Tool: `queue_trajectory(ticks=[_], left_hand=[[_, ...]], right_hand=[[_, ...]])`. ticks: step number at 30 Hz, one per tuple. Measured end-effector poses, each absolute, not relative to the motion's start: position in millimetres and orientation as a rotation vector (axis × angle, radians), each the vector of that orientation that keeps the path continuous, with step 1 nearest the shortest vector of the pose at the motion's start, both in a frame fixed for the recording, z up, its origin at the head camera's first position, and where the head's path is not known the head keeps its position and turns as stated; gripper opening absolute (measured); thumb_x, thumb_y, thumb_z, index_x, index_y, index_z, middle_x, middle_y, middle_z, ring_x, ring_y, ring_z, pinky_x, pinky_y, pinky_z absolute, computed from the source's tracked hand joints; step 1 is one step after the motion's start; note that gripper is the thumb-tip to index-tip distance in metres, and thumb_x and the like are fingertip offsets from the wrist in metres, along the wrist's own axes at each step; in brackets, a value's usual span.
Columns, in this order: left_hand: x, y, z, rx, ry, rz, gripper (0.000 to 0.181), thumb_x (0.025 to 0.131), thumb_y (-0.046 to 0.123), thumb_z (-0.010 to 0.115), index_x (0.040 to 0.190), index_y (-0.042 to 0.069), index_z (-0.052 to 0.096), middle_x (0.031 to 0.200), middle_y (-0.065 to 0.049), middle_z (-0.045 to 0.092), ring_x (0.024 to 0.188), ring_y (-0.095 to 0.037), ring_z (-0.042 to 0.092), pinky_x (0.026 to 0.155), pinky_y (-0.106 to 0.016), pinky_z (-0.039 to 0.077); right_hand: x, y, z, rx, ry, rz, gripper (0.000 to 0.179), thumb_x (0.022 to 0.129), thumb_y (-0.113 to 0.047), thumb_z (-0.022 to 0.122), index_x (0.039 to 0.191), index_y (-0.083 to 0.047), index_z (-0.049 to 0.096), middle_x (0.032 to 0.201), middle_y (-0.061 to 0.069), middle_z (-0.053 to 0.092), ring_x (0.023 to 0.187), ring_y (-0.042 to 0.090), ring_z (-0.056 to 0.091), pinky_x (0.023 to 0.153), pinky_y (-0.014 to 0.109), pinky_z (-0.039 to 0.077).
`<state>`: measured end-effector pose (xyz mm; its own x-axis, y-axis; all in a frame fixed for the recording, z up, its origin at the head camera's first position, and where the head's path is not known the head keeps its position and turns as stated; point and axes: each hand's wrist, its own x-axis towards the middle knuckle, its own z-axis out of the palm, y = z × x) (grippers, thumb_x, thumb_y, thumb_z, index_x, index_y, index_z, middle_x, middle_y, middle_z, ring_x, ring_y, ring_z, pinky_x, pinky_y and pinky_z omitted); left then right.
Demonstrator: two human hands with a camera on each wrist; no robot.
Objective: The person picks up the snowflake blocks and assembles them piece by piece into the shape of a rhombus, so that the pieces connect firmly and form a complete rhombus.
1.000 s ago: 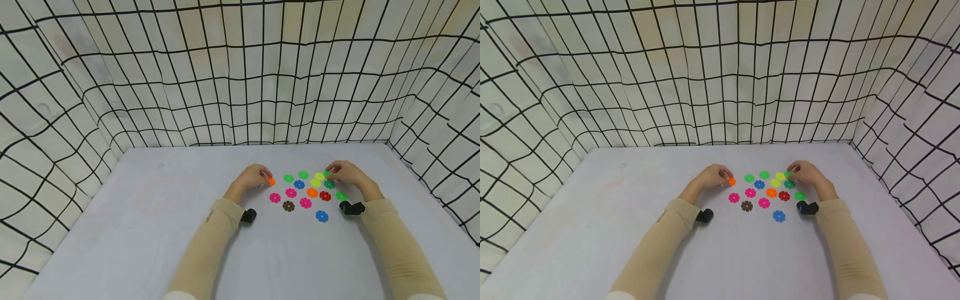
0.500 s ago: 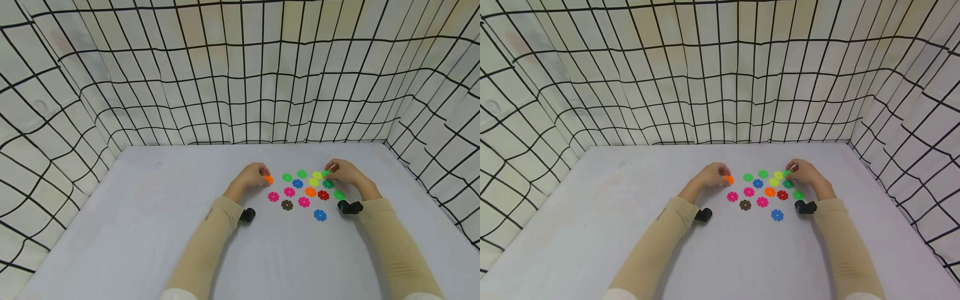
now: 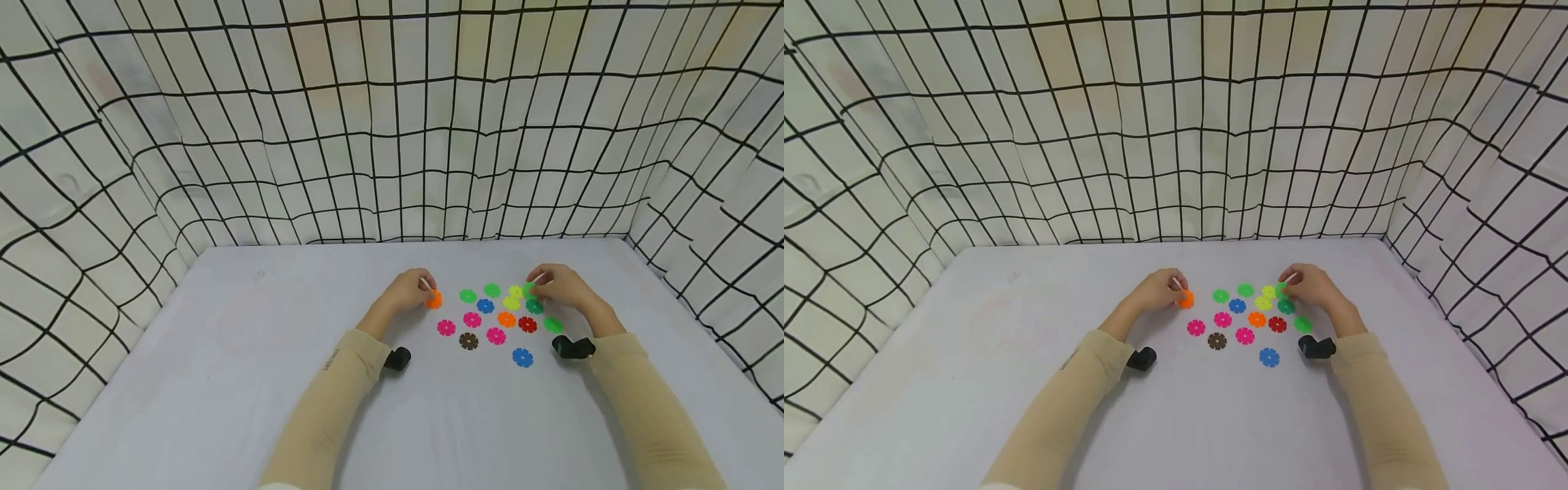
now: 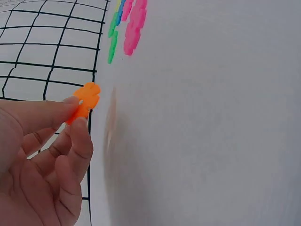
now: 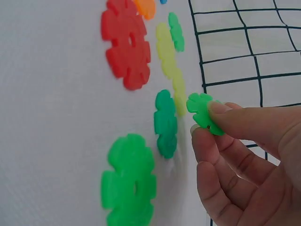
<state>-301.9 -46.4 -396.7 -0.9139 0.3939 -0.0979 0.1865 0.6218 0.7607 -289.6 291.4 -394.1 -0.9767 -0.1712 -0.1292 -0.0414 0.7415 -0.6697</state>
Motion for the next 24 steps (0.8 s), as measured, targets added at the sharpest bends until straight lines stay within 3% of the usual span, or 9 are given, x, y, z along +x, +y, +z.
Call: queue_trajectory(ticks=[4,11,18,24], left_hand=[[-301,-51,-393,0.467,2.577,1.249,0.010,0.098,0.004,0.066,0.108,0.003,0.068,0.094,-0.008,0.065,0.073,-0.018,0.064,0.067,-0.026,0.050],[-293,-60,-387,0.523,2.573,1.319,0.016,0.098,0.007,0.067,0.113,0.004,0.070,0.100,-0.009,0.068,0.080,-0.024,0.073,0.069,-0.028,0.050],[-284,-66,-378,0.552,2.591,1.438,0.019,0.099,0.008,0.067,0.117,0.004,0.070,0.102,-0.011,0.071,0.084,-0.027,0.075,0.074,-0.030,0.053],[-273,-69,-374,0.497,2.490,1.631,0.020,0.099,0.007,0.066,0.119,0.002,0.068,0.104,-0.013,0.069,0.088,-0.034,0.074,0.081,-0.033,0.056]], right_hand=[[-287,289,-390,-0.230,2.781,-1.080,0.028,0.099,-0.012,0.064,0.122,0.005,0.063,0.118,0.027,0.060,0.089,0.028,0.068,0.090,0.047,0.053],[-279,279,-386,-0.344,2.772,-1.127,0.029,0.100,-0.008,0.064,0.126,0.005,0.065,0.115,0.022,0.064,0.095,0.030,0.066,0.090,0.044,0.055],[-270,264,-377,-0.420,2.862,-1.168,0.028,0.101,-0.008,0.064,0.127,0.003,0.066,0.119,0.022,0.064,0.106,0.038,0.064,0.092,0.051,0.054],[-259,245,-372,-0.464,2.877,-1.278,0.021,0.099,-0.007,0.068,0.119,0.001,0.068,0.113,0.018,0.068,0.101,0.034,0.068,0.089,0.046,0.056]])
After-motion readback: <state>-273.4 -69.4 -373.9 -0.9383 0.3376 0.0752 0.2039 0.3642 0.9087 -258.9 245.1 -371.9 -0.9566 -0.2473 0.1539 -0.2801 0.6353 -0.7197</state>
